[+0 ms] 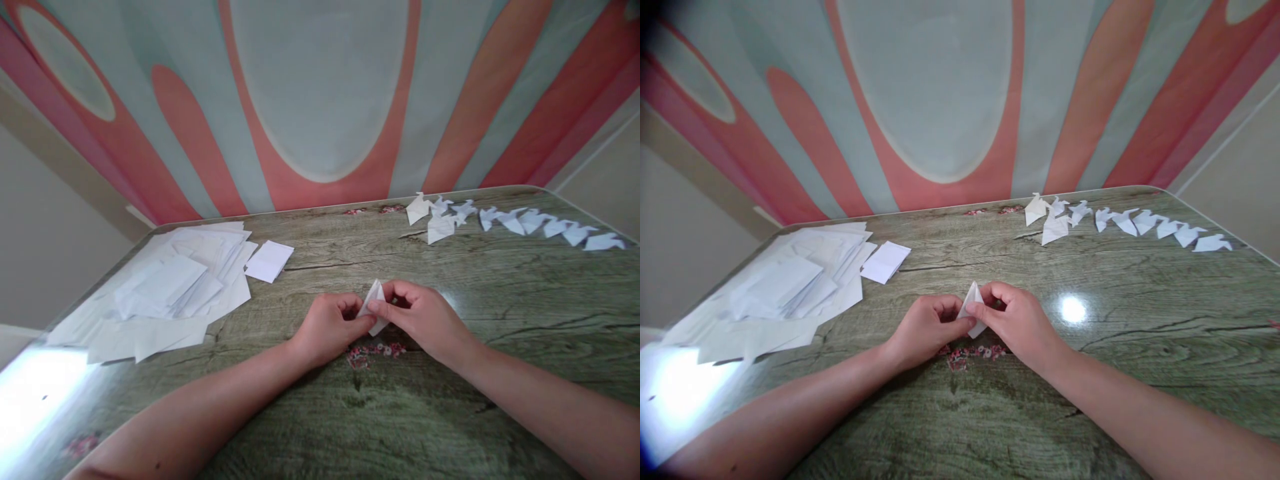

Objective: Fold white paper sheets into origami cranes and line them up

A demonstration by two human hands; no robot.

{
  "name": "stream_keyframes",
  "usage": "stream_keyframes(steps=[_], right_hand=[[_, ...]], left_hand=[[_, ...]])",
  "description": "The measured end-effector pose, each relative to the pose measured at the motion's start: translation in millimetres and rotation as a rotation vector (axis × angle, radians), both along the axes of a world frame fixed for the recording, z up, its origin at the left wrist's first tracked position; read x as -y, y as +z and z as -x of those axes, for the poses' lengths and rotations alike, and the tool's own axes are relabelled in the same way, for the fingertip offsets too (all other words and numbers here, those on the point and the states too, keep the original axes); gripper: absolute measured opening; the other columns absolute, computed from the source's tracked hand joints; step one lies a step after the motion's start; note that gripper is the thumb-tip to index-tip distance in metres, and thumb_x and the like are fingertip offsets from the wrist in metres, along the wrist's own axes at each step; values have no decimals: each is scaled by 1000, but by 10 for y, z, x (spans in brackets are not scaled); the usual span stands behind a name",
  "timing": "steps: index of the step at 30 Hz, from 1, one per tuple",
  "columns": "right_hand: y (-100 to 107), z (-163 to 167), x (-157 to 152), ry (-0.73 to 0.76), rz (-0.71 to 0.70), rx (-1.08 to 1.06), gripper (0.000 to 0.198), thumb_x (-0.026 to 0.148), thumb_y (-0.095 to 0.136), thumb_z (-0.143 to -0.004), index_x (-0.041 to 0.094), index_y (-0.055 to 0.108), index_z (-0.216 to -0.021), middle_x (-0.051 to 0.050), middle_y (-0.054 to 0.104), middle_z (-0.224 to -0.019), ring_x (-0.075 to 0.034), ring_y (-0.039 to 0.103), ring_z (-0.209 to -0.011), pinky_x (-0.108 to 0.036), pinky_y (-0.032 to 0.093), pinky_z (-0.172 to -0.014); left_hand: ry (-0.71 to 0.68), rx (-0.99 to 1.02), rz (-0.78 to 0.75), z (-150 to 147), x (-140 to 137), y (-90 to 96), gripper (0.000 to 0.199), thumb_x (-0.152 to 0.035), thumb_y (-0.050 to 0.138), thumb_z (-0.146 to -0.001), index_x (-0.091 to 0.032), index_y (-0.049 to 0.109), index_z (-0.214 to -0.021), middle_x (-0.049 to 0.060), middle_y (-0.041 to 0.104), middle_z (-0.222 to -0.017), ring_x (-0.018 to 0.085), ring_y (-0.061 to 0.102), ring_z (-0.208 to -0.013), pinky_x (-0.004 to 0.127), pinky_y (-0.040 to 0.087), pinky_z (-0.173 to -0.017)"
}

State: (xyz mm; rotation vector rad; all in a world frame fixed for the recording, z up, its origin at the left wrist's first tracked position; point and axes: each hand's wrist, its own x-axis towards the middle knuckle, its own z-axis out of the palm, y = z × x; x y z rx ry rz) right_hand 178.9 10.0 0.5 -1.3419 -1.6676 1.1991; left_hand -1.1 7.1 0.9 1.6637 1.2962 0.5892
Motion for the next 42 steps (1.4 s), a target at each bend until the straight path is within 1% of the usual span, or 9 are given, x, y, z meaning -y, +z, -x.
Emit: stream_keyframes(steps=[6, 11, 19, 23, 27, 31, 36, 39, 42], right_hand=[[34, -58, -53, -54, 27, -43, 23, 43, 65, -80, 21, 69, -76, 2, 66, -72, -14, 56, -66, -26, 41, -62], [-1, -101, -80, -56, 6, -109, 25, 44, 65, -80, 19, 69, -77, 1, 66, -72, -14, 56, -68, -26, 42, -64], [-93, -142, -107, -131, -39, -225, 27, 45, 61, -85, 19, 66, -78, 3, 56, -64, -11, 46, -58, -25, 36, -54], [-87, -152, -129, -142, -17, -291, 29, 47, 55, -89, 19, 65, -84, 0, 61, -75, -13, 53, -65, -24, 39, -53], [-50, -113, -87, -164, -81, -156, 24, 41, 62, -85, 22, 62, -100, 0, 64, -83, -13, 56, -67, -24, 44, -57], [-36, -45, -12, -136, -274, 48, 14, 27, 66, -82, 23, 64, -95, 0, 65, -88, -14, 59, -75, -25, 46, -65], [-50, -32, 6, -132, -404, 85, 13, 20, 64, -82, 23, 64, -94, 0, 65, -92, -15, 60, -81, -27, 47, -69], [-46, -46, -1, -91, -419, 60, 14, 18, 63, -81, 23, 64, -94, -1, 64, -97, -16, 60, -85, -27, 48, -73], [-39, -56, -8, -125, -341, 19, 25, 18, 64, -80, 23, 60, -104, -1, 63, -98, -15, 60, -83, -28, 48, -73]], left_hand=[[-87, -76, -24, -24, 36, 25, 23, -27, 59, -79, -15, 53, -60, -6, 44, -55, 7, 39, -53, 18, 26, -48], [-98, -45, 23, -24, 31, 31, 22, -30, 58, -81, -15, 58, -64, -5, 52, -57, 8, 45, -53, 18, 29, -49], [-12, 44, 108, -8, -17, 62, 19, -33, 62, -80, -15, 63, -72, -3, 60, -59, 7, 47, -48, 17, 32, -46], [68, 208, 144, 8, -54, 32, 17, -31, 64, -81, -14, 62, -78, 0, 65, -63, 9, 58, -54, 17, 40, -50], [176, 379, 183, 8, -94, 2, 15, -28, 62, -84, -13, 58, -81, 2, 68, -65, 10, 63, -53, 18, 46, -50], [188, 477, 252, -8, -95, -14, 13, -23, 64, -83, -12, 58, -86, 5, 72, -73, 13, 70, -61, 20, 52, -55], [165, 516, 330, -24, -61, -20, 17, -23, 67, -81, -11, 60, -90, 6, 73, -75, 15, 72, -68, 20, 55, -60], [148, 540, 343, -25, -50, -20, 20, -25, 69, -80, -10, 61, -91, 6, 73, -75, 15, 72, -70, 21, 56, -64], [136, 548, 347, -22, -44, -24, 23, -28, 71, -79, -11, 61, -92, 6, 74, -77, 15, 72, -72, 22, 56, -66]])
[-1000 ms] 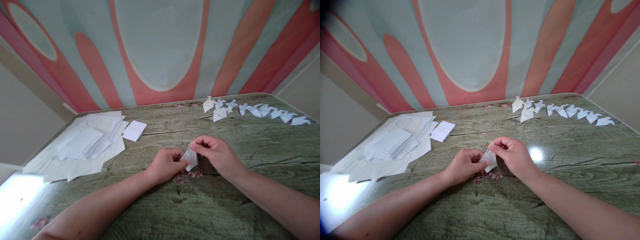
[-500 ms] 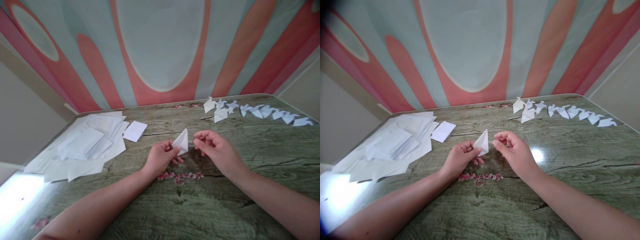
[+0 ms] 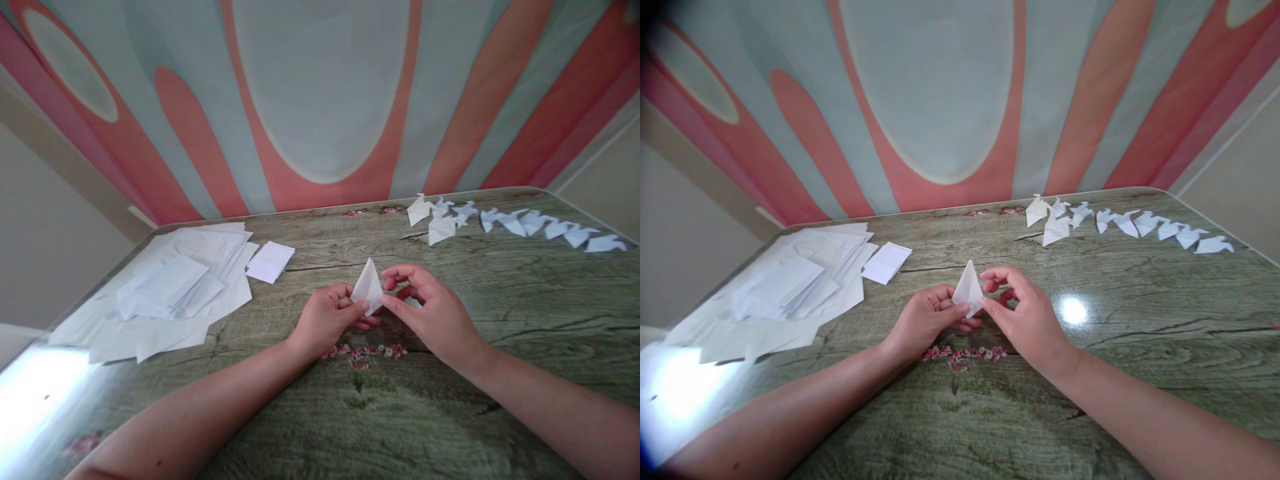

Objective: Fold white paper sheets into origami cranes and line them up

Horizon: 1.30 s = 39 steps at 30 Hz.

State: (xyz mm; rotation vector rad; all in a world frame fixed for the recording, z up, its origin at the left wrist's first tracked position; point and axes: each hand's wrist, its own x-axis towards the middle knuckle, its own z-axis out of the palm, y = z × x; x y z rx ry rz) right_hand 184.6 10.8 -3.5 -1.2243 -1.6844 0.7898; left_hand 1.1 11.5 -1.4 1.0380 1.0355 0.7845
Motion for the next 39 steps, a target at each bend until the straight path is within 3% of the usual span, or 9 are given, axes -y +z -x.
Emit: stream_keyframes(steps=[9, 17, 22, 28, 31, 34, 37, 39], right_hand=[[11, -12, 10, 69, 35, 13, 25, 22, 63, -83, 24, 60, -108, 0, 64, -91, -15, 60, -77, -29, 48, -72], [-27, -20, -5, 181, -363, 163, 15, 15, 57, -88, 24, 67, -96, -4, 64, -94, -18, 58, -92, -34, 47, -83], [-14, -21, -11, 271, -440, 190, 22, 9, 52, -89, 25, 67, -94, -4, 67, -95, -19, 58, -96, -38, 48, -86], [-42, -38, -47, 284, -475, 230, 24, 10, 51, -89, 25, 69, -96, -5, 69, -103, -21, 58, -100, -41, 49, -87], [-35, -27, -29, 332, -485, 224, 26, 11, 50, -89, 26, 70, -97, -5, 69, -104, -22, 58, -102, -42, 49, -89], [-5, -14, 7, 229, -364, 148, 21, 18, 50, -91, 26, 68, -101, -5, 68, -105, -21, 59, -102, -40, 48, -89], [21, -11, 13, 79, -45, 59, 21, 34, 53, -91, 23, 64, -105, -6, 67, -107, -20, 62, -93, -33, 50, -77], [27, -9, -1, 123, 158, 67, 25, 42, 54, -90, 22, 66, -96, -3, 70, -93, -19, 63, -81, -30, 49, -68]], left_hand=[[-5, -8, 4, 10, -13, -14, 26, -30, 73, -75, -13, 61, -91, 3, 72, -74, 15, 71, -72, 24, 56, -69], [-36, 65, 56, 40, -46, 11, 29, -29, 77, -70, -13, 62, -89, 3, 73, -80, 14, 70, -71, 24, 54, -70], [-32, 97, 81, 53, -59, 74, 28, -24, 79, -67, -12, 63, -86, 2, 72, -73, 10, 66, -60, 20, 50, -62], [-126, 204, 158, 179, -104, 140, 31, -24, 76, -68, -11, 62, -93, 9, 71, -86, 16, 67, -73, 31, 53, -75], [-71, 139, 120, 189, -118, 99, 30, -32, 75, -72, -12, 62, -90, 6, 70, -83, 14, 65, -70, 28, 52, -71], [-19, 62, 42, 138, -98, 52, 32, -38, 74, -72, -14, 61, -88, 3, 69, -76, 14, 66, -68, 27, 51, -70], [-12, 13, -15, 75, -57, 34, 30, -38, 71, -75, -16, 58, -90, 0, 68, -69, 15, 66, -67, 28, 51, -71], [-4, -32, -62, 47, -34, 27, 27, -36, 70, -76, -17, 56, -90, -1, 66, -66, 14, 64, -62, 26, 50, -65]])
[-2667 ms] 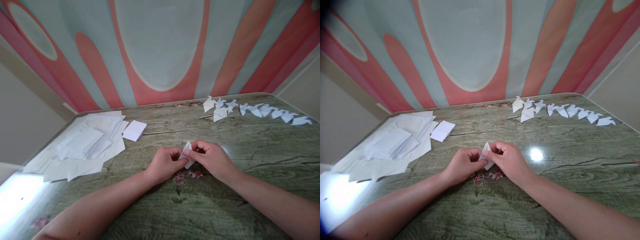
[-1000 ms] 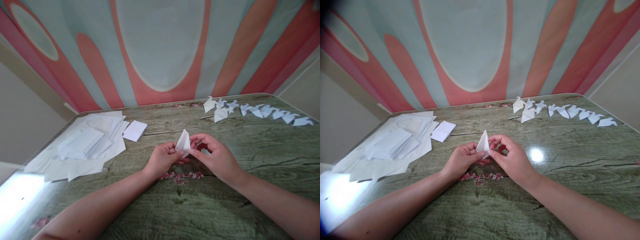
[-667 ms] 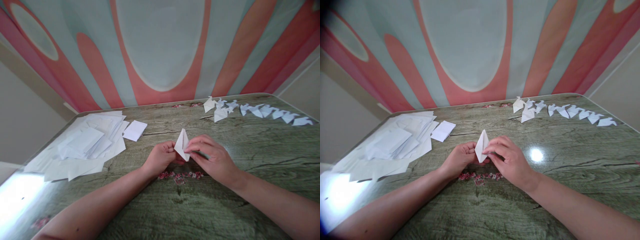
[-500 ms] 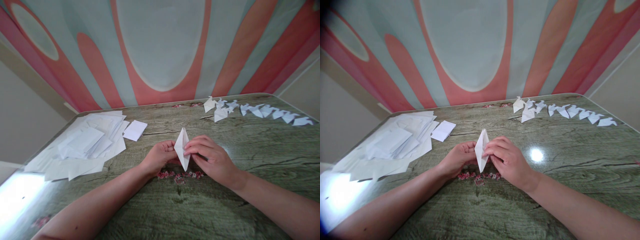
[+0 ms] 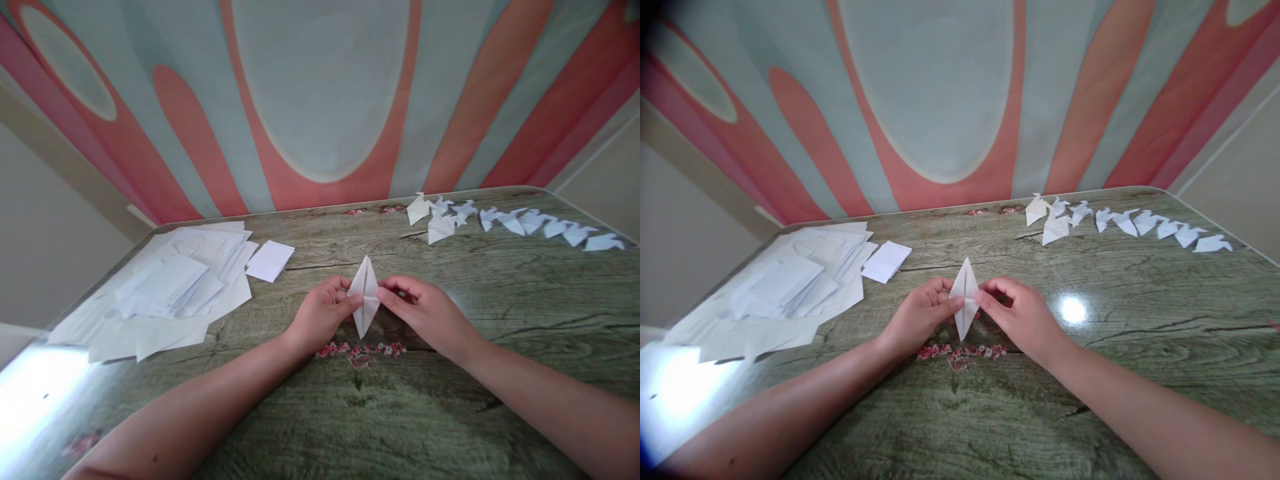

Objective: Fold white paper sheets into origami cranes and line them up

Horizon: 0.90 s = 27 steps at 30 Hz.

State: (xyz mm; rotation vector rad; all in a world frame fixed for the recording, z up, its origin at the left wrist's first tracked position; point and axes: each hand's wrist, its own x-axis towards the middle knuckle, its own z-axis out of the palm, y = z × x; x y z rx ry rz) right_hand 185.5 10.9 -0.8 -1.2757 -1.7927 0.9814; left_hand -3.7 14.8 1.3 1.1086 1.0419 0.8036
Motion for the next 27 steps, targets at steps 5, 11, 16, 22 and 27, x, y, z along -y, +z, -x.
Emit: stream_keyframes(steps=[5, 11, 16, 22, 27], right_hand=[[-25, 17, -17, -4, -12, 116, 25, 42, 58, -87, 21, 65, -76, 1, 66, -72, -16, 59, -67, -27, 42, -63], [-55, 40, 2, -26, -119, 130, 24, 41, 57, -88, 21, 61, -75, 0, 63, -72, -16, 56, -67, -27, 40, -63], [8, 57, 14, 11, 112, 48, 22, 41, 58, -86, 21, 66, -81, 0, 67, -76, -16, 59, -69, -26, 42, -62], [10, 55, -17, -120, 174, 31, 20, 37, 61, -81, 20, 57, -72, 3, 58, -62, -13, 51, -56, -25, 37, -53], [38, 56, 3, -107, 131, -11, 25, 40, 57, -86, 21, 52, -71, 4, 53, -59, -13, 49, -54, -25, 37, -52]], left_hand=[[-1, -152, -111, -4, 6, -28, 22, -35, 67, -78, -15, 59, -84, -1, 64, -67, 11, 57, -58, 20, 42, -55], [8, -262, -202, -5, 8, 0, 21, -35, 66, -79, -14, 67, -84, 2, 67, -78, 12, 59, -67, 22, 45, -63], [18, -299, -229, -21, 13, -31, 21, -34, 63, -82, -13, 64, -82, 2, 64, -74, 12, 57, -64, 24, 46, -63], [223, -523, -670, 12, 37, 22, 17, -24, 69, -79, -18, 54, -85, 3, 61, -92, 15, 57, -85, 27, 47, -78], [-47, -529, -695, -23, 147, 90, 35, -25, 64, -84, -20, 57, -118, 7, 65, -117, 20, 60, -104, 33, 45, -94]])
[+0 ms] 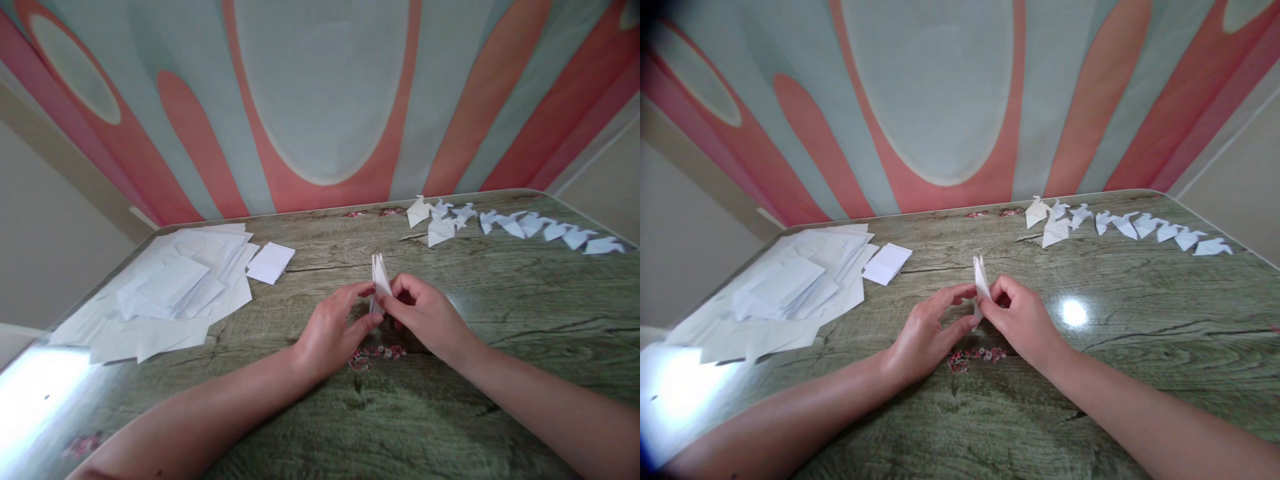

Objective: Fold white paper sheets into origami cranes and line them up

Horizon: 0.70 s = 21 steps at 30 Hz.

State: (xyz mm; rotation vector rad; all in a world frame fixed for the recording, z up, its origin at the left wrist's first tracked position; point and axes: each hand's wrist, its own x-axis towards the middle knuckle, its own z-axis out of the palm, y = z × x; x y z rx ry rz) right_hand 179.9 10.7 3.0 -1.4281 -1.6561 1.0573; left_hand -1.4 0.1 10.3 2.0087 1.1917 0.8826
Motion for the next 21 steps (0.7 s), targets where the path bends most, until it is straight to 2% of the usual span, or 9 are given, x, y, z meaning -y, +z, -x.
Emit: stream_keyframes(steps=[2, 4, 7, 9, 11, 13, 14, 18, 21], right_hand=[[22, 7, 34, 80, -74, -16, 25, 41, 51, -91, 21, 55, -77, 2, 58, -67, -14, 54, -61, -26, 41, -56], [29, 15, 63, 168, -204, -5, 22, 37, 48, -94, 22, 58, -83, -1, 63, -80, -16, 58, -74, -27, 44, -66], [-10, 24, 70, 207, -367, 43, 12, 26, 51, -93, 22, 61, -89, -3, 64, -91, -17, 59, -86, -29, 45, -77], [-52, 19, 42, 120, -380, 53, 6, 23, 56, -89, 22, 61, -94, -2, 62, -90, -16, 58, -82, -28, 46, -73], [-81, 1, 0, -15, -347, 22, 20, 22, 63, -84, 22, 58, -103, -2, 61, -92, -15, 58, -77, -27, 46, -67], [-84, -24, -41, -107, -324, -12, 33, 22, 66, -80, 22, 55, -112, -3, 61, -96, -16, 58, -77, -27, 47, -65], [-76, -35, -55, -122, -333, -19, 34, 22, 67, -80, 22, 55, -112, -3, 60, -98, -16, 58, -78, -28, 48, -65], [-48, -58, -63, -70, -413, -8, 18, 19, 64, -82, 23, 63, -99, -3, 60, -102, -16, 58, -84, -27, 48, -67], [-68, -58, -55, -61, -360, -78, 28, 19, 65, -81, 24, 60, -108, -3, 61, -103, -16, 59, -86, -27, 49, -69]], left_hand=[[-39, 69, 100, -25, 12, -9, 44, -26, 66, -84, -21, 55, -126, 7, 64, -121, 21, 61, -108, 33, 44, -97], [-38, 182, 221, -41, -8, -31, 38, -27, 62, -86, -21, 57, -123, 6, 67, -116, 20, 62, -105, 31, 46, -94], [41, 350, 389, -41, -66, -62, 33, -28, 59, -87, -17, 58, -118, 4, 71, -91, 17, 66, -84, 27, 50, -76], [96, 449, 492, -35, -101, -71, 37, -28, 63, -84, -15, 56, -118, 1, 69, -74, 14, 63, -67, 23, 47, -63], [108, 537, 582, -31, -120, -70, 41, -29, 67, -81, -13, 57, -117, -1, 68, -68, 12, 59, -59, 21, 43, -59], [80, 599, 649, -32, -125, -71, 41, -30, 71, -77, -13, 59, -112, 0, 69, -69, 12, 60, -61, 21, 43, -60], [63, 617, 674, -34, -125, -75, 40, -30, 72, -76, -13, 61, -110, 1, 70, -70, 13, 61, -63, 21, 44, -62], [29, 632, 715, -36, -121, -112, 37, -32, 73, -75, -15, 65, -107, 2, 71, -74, 14, 62, -65, 23, 44, -67], [27, 629, 700, -28, -122, -134, 37, -32, 72, -76, -16, 65, -108, 2, 72, -76, 12, 61, -66, 22, 44, -67]])
